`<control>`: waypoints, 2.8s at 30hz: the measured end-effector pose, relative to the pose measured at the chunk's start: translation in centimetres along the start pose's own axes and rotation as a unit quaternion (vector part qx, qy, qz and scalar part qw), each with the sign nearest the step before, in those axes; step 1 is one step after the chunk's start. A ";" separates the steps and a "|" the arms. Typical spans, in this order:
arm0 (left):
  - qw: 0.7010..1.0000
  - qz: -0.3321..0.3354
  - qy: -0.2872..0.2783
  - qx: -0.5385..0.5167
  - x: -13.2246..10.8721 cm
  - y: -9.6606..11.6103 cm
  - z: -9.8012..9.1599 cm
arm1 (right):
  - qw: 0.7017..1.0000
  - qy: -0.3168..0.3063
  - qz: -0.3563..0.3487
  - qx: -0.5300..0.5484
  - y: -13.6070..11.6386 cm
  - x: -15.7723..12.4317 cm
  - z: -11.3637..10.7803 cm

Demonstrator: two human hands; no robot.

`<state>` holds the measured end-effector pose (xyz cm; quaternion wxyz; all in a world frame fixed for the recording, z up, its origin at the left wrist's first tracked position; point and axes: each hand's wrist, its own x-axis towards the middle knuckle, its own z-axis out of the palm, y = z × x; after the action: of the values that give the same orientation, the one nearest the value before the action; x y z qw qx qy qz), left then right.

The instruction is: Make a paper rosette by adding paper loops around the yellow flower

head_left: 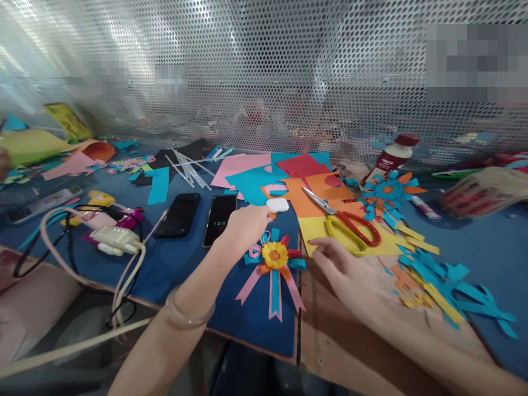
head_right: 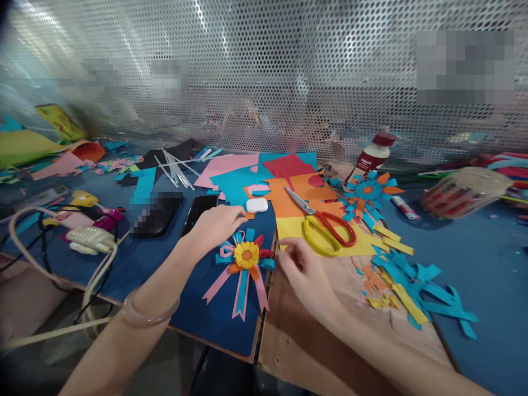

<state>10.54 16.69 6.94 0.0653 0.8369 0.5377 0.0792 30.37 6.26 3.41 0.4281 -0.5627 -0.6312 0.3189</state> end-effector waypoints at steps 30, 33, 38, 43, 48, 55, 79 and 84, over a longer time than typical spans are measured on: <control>0.979 0.168 -0.074 -0.091 0.2 0.6 0.1 | 0.936 -0.035 -0.252 -0.242 0.3 2.2 -3.1; 0.978 0.167 -0.081 -0.091 0.3 0.6 0.3 | 0.920 -0.048 -0.291 -0.258 1.0 4.2 -3.8; 0.978 0.166 -0.087 -0.091 0.4 0.6 0.4 | 0.910 -0.128 -0.287 -0.270 1.9 6.4 -3.8; 0.978 0.165 -0.098 -0.084 0.3 0.6 0.1 | 0.909 -0.180 -0.261 -0.269 1.7 7.2 -3.5; 0.978 0.162 -0.107 -0.079 0.0 0.8 -0.1 | 0.913 -0.208 -0.238 -0.258 1.3 7.5 -3.3; 0.975 0.179 -0.106 -0.079 0.1 0.5 0.1 | 0.923 -0.239 -0.197 -0.229 1.2 8.0 -3.1; 0.977 0.173 -0.096 -0.079 0.4 0.2 0.6 | 0.929 -0.259 -0.180 -0.196 1.3 8.2 -2.9; 0.977 0.172 -0.096 -0.086 0.3 0.2 0.1 | 0.936 -0.241 -0.172 -0.193 1.2 8.1 -3.1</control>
<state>10.84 16.90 6.86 0.1737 0.9119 0.3678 0.0549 33.73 14.22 5.15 0.1952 -0.4236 -0.8518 0.2385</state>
